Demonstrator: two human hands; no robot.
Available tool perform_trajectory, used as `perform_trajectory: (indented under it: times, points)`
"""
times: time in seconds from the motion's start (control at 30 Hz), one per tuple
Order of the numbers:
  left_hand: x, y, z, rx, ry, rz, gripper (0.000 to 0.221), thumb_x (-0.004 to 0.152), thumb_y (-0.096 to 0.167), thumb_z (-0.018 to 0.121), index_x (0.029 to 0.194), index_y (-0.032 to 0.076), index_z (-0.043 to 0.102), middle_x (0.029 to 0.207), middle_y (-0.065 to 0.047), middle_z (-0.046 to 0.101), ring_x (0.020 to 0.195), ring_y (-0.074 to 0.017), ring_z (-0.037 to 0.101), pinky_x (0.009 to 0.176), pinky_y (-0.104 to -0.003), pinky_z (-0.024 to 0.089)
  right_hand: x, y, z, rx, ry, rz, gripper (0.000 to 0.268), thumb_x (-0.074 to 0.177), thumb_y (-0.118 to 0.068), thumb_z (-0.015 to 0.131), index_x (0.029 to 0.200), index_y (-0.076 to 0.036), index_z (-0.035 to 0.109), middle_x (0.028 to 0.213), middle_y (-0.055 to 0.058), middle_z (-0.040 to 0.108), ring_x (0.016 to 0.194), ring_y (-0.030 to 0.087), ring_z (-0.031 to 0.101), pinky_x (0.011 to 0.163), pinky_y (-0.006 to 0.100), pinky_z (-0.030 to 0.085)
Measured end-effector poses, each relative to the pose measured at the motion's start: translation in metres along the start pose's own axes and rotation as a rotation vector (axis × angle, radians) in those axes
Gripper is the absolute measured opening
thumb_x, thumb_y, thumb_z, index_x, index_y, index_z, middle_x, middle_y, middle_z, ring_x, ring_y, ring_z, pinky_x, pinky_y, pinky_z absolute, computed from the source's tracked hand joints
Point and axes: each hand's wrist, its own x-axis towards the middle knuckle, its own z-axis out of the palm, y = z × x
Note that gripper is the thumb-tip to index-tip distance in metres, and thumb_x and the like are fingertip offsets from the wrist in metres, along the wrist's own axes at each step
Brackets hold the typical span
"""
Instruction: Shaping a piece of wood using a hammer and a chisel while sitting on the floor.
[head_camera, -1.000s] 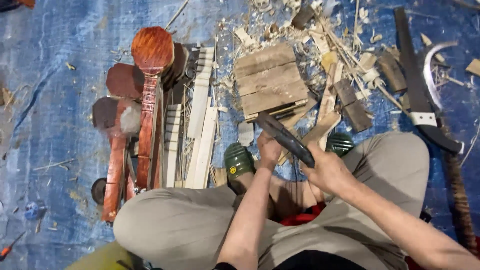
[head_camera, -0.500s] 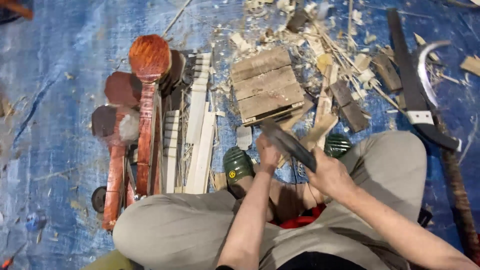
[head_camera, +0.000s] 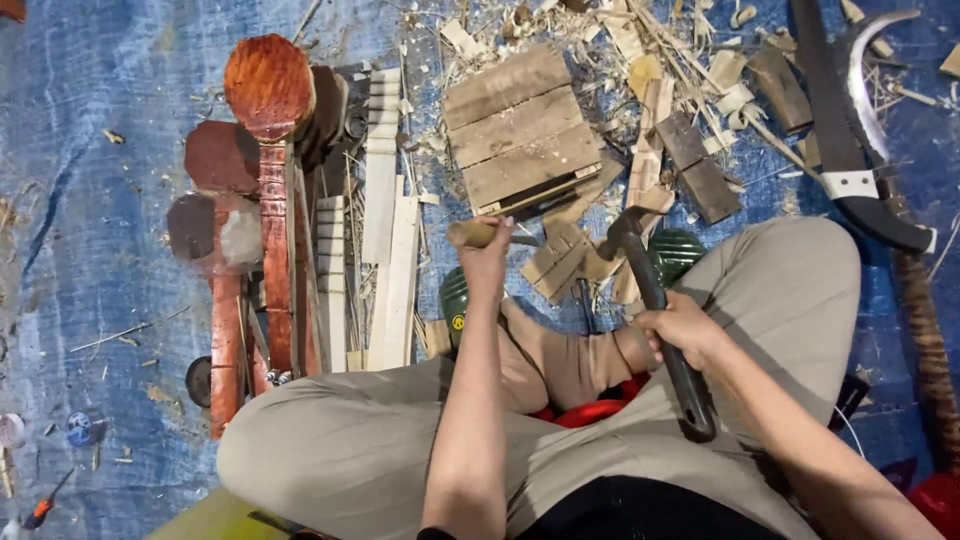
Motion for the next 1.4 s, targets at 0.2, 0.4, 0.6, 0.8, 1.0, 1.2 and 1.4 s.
perform_trajectory:
  times: [0.2, 0.4, 0.6, 0.8, 1.0, 1.2, 1.4]
  points:
    - [-0.015, -0.009, 0.016, 0.014, -0.059, 0.064, 0.025, 0.078, 0.012, 0.091, 0.085, 0.014, 0.067, 0.088, -0.005, 0.071, 0.085, -0.0142, 0.062, 0.077, -0.035, 0.051, 0.036, 0.028, -0.011, 0.031, 0.022, 0.130, 0.014, 0.076, 0.002, 0.069, 0.086, 0.005, 0.059, 0.060, 0.011, 0.054, 0.043, 0.021, 0.055, 0.034, 0.039, 0.050]
    - [-0.029, -0.018, 0.021, 0.025, -0.037, 0.054, 0.023, 0.078, 0.008, 0.089, 0.084, 0.011, 0.068, 0.085, -0.007, 0.070, 0.081, -0.0135, 0.062, 0.078, -0.037, 0.052, 0.043, 0.026, -0.010, 0.079, -0.031, 0.127, 0.016, 0.077, 0.002, 0.071, 0.086, 0.005, 0.059, 0.059, 0.012, 0.053, 0.042, 0.020, 0.055, 0.034, 0.038, 0.051]
    - [-0.028, -0.026, 0.018, 0.010, 0.009, 0.050, 0.021, 0.078, 0.007, 0.088, 0.086, 0.011, 0.069, 0.084, -0.005, 0.072, 0.077, -0.0094, 0.060, 0.071, -0.033, 0.053, 0.038, 0.019, -0.010, 0.111, -0.040, 0.159, 0.015, 0.077, 0.001, 0.070, 0.086, 0.005, 0.059, 0.059, 0.011, 0.053, 0.042, 0.018, 0.055, 0.034, 0.037, 0.051]
    - [-0.034, -0.018, 0.025, 0.000, 0.014, 0.076, 0.021, 0.076, 0.006, 0.089, 0.083, 0.010, 0.070, 0.081, -0.006, 0.072, 0.072, -0.0092, 0.061, 0.067, -0.030, 0.054, 0.028, 0.007, -0.006, 0.112, -0.055, 0.181, 0.016, 0.078, 0.002, 0.069, 0.090, 0.006, 0.060, 0.061, 0.010, 0.053, 0.042, 0.017, 0.054, 0.035, 0.036, 0.051]
    - [-0.033, -0.025, 0.025, -0.010, 0.042, 0.123, 0.023, 0.073, 0.005, 0.091, 0.083, 0.008, 0.070, 0.081, -0.008, 0.073, 0.071, -0.0086, 0.061, 0.064, -0.029, 0.053, 0.022, 0.001, -0.006, 0.132, -0.058, 0.185, 0.018, 0.078, 0.002, 0.070, 0.092, 0.006, 0.059, 0.061, 0.009, 0.052, 0.042, 0.016, 0.054, 0.034, 0.035, 0.050]
    - [-0.036, -0.022, 0.029, 0.005, 0.026, 0.141, 0.024, 0.076, 0.006, 0.090, 0.086, 0.008, 0.069, 0.084, -0.008, 0.073, 0.076, -0.0102, 0.063, 0.069, -0.031, 0.053, 0.037, 0.014, -0.009, 0.128, -0.076, 0.173, 0.016, 0.079, -0.001, 0.072, 0.087, 0.003, 0.059, 0.061, 0.009, 0.052, 0.042, 0.016, 0.054, 0.033, 0.035, 0.050]
    - [-0.042, -0.024, 0.029, 0.051, -0.012, 0.134, 0.023, 0.079, 0.010, 0.091, 0.088, 0.009, 0.069, 0.083, -0.009, 0.073, 0.077, -0.0128, 0.067, 0.068, -0.035, 0.054, 0.032, 0.008, -0.007, 0.140, -0.085, 0.174, 0.016, 0.079, -0.002, 0.072, 0.086, 0.002, 0.058, 0.061, 0.008, 0.052, 0.042, 0.015, 0.053, 0.033, 0.034, 0.050]
